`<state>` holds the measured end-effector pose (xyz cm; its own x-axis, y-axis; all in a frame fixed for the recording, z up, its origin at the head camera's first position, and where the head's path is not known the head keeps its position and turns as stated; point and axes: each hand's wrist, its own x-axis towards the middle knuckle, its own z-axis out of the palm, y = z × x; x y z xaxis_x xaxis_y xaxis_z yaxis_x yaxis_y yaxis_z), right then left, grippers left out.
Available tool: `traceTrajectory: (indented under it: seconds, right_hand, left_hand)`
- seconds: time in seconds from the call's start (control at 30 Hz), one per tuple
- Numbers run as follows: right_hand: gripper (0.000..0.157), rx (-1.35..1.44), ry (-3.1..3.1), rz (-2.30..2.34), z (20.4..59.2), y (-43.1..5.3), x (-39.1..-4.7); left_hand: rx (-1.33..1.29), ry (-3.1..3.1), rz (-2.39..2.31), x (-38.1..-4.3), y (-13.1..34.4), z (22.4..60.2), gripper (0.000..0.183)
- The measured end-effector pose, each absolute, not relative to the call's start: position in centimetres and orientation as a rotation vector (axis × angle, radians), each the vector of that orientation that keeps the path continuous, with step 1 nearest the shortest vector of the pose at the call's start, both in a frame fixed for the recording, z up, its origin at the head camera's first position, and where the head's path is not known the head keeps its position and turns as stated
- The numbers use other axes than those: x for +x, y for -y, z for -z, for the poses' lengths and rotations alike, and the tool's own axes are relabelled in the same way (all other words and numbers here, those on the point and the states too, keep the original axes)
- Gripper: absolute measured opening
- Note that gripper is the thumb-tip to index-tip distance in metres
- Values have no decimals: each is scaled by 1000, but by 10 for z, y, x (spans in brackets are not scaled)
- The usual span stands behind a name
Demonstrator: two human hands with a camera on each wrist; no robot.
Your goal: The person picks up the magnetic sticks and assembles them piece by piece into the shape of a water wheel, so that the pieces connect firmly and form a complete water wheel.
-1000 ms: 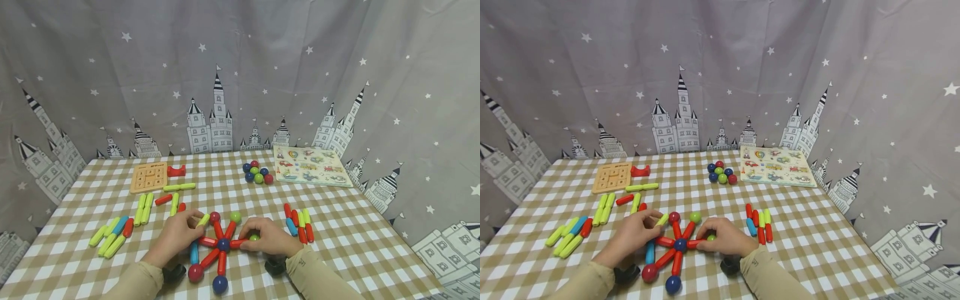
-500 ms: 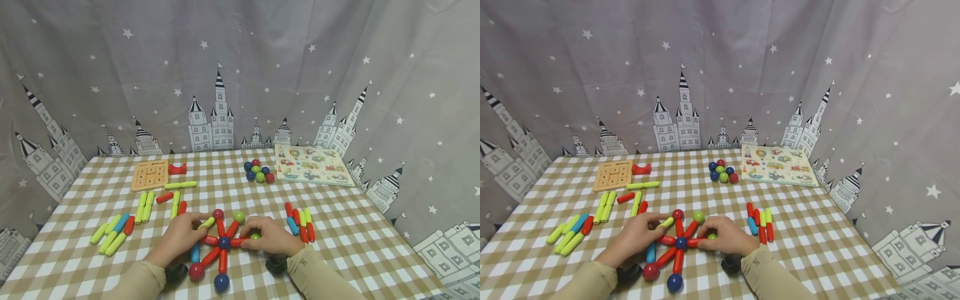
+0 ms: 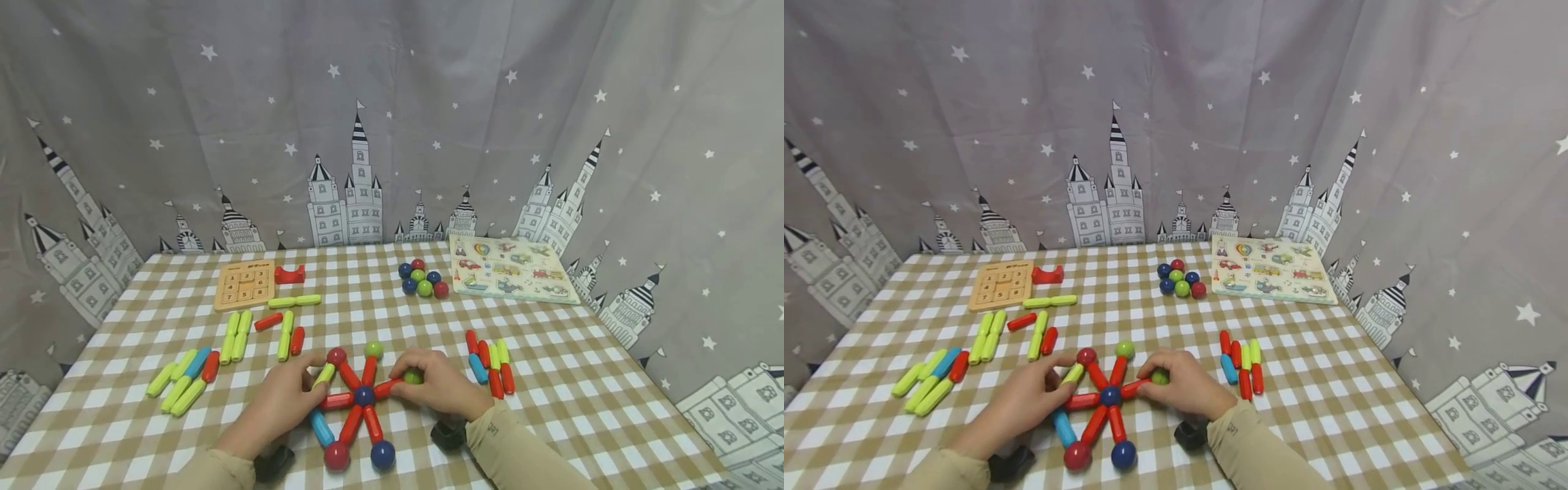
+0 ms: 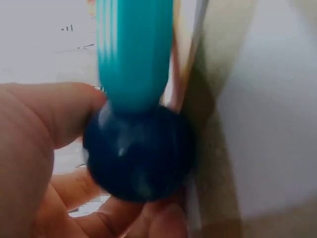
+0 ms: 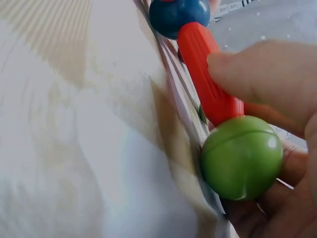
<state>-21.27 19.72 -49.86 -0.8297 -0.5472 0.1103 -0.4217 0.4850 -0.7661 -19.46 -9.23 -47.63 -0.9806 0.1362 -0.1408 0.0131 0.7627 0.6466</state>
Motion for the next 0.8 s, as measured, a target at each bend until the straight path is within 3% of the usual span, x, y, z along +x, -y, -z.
traceTrajectory:
  seconds: [0.23, 0.53, 0.8]
  right_hand:
    - [30, -875, -2718, 1175, 493, -192, -211]
    - [16, -1105, -2531, 1183, 482, -171, -175]
    - [17, -922, -2545, 1146, 486, -158, -172]
  left_hand:
    - [26, -2783, -990, -177, 96, 476, 75]
    - [-19, -2749, -984, -173, 93, 479, 75]
    - [-54, -2748, -923, -167, 92, 474, 79]
